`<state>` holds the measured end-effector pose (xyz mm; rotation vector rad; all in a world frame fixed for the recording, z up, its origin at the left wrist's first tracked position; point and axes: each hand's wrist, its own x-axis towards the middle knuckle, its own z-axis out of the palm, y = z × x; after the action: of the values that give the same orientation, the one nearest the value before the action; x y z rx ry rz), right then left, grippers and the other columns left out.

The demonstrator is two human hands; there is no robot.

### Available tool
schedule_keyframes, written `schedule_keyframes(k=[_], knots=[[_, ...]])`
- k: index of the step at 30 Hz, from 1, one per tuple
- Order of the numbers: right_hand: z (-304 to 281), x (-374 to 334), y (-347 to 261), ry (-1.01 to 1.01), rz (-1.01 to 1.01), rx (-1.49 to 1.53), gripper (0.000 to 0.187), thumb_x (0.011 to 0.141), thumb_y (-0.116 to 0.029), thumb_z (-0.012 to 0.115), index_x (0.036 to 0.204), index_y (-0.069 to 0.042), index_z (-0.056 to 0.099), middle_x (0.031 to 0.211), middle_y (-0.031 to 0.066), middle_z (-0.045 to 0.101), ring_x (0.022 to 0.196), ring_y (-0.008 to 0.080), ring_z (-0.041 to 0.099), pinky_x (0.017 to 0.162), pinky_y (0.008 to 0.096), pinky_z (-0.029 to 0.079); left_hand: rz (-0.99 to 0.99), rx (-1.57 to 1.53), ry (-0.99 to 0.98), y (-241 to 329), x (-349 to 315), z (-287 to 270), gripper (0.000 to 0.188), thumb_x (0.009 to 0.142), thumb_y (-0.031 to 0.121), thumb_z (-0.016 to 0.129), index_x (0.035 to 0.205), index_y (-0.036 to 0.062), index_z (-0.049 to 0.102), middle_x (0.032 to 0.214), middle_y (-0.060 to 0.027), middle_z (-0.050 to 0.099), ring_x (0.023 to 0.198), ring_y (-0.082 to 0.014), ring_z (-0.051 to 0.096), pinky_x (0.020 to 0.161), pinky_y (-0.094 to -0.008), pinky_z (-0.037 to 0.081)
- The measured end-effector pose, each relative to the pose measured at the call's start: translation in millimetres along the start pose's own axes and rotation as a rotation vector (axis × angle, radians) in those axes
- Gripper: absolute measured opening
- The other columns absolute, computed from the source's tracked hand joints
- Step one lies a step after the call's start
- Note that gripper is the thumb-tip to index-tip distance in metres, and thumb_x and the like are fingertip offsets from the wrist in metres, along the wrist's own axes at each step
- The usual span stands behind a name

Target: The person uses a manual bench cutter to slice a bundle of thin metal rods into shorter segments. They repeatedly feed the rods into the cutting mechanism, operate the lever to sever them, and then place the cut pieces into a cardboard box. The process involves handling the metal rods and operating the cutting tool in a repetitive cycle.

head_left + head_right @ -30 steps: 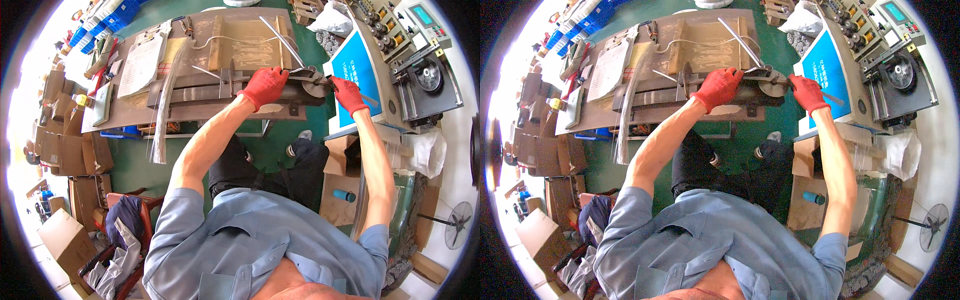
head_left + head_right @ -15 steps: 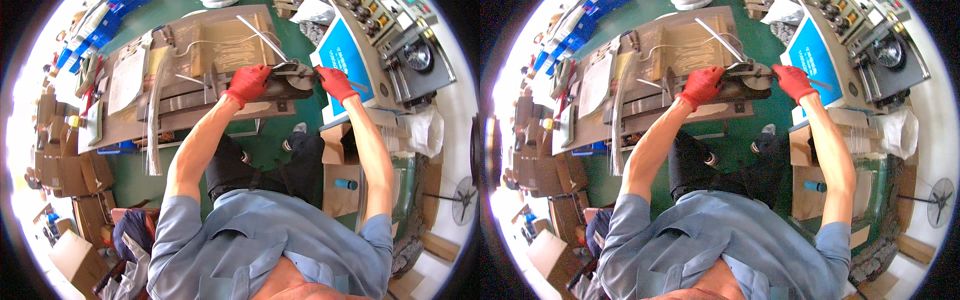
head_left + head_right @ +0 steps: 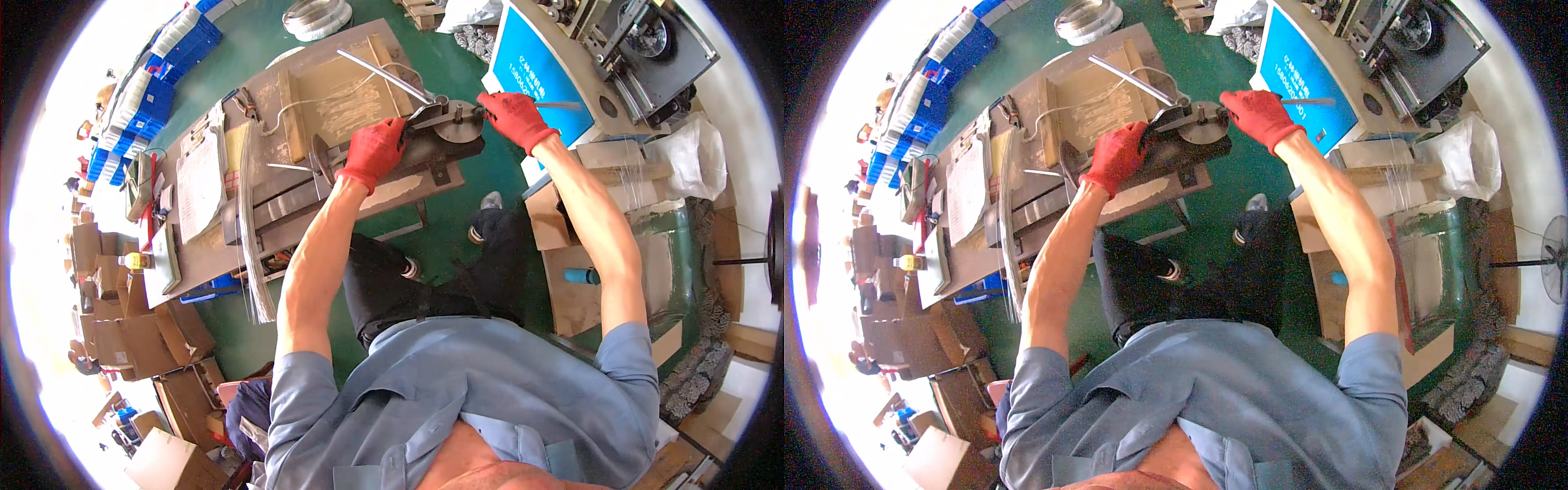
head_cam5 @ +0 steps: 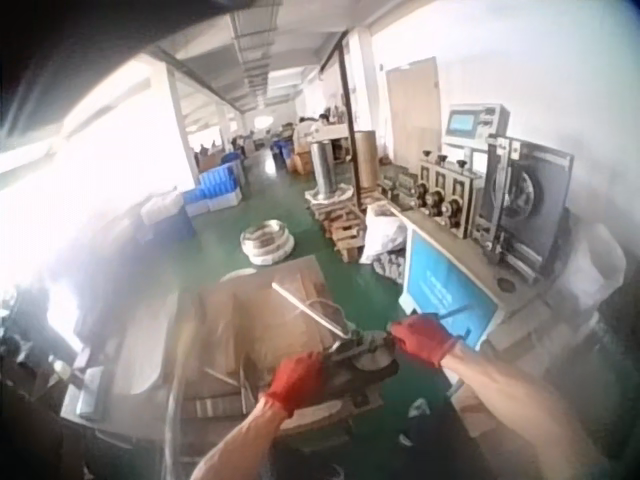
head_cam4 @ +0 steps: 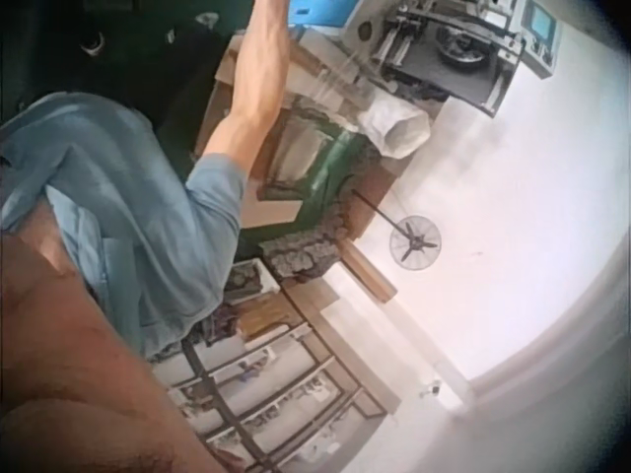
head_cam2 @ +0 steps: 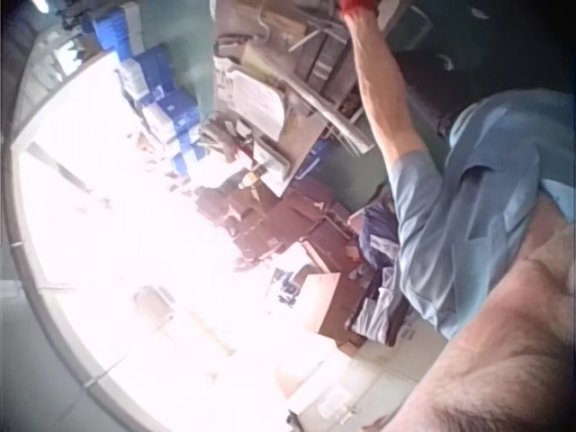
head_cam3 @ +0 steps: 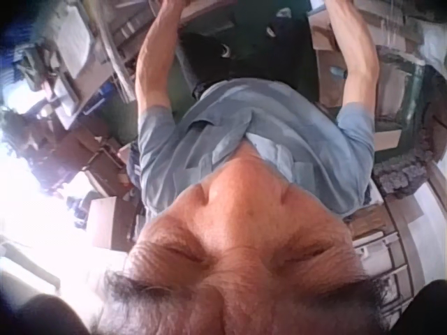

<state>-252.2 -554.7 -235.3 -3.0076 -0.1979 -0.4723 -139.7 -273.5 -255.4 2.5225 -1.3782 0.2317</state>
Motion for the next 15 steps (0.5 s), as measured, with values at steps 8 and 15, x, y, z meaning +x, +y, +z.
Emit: schedule_keyframes(k=[8, 15], knots=[[-7.6, 6.5, -0.4, -0.090, -0.013, 0.017, 0.020, 0.086, -0.020, 0.057, 0.102, -0.008, 0.055, 0.087, 0.0169, 0.066, 0.084, 0.0392, 0.064, 0.070, 0.0501, 0.049, 0.009, -0.040, -0.009, 0.3, 1.6, -0.6, 0.026, 0.085, 0.024, 0.062, 0.103, 0.0076, 0.055, 0.094, -0.0153, 0.064, 0.086, -0.0385, 0.063, 0.071, -0.0489, 0.051], [-23.4, 18.5, -4.9, -0.186, -0.019, 0.120, 0.062, 0.076, -0.013, 0.069, 0.134, -0.021, 0.050, 0.112, 0.0177, 0.063, 0.102, 0.0370, 0.062, 0.086, 0.0471, 0.050, 0.017, -0.100, 0.011, -1.2, 0.4, -2.4, 0.022, 0.085, 0.025, 0.061, 0.099, 0.0081, 0.058, 0.092, -0.0163, 0.064, 0.084, -0.0390, 0.063, 0.069, -0.0484, 0.050]])
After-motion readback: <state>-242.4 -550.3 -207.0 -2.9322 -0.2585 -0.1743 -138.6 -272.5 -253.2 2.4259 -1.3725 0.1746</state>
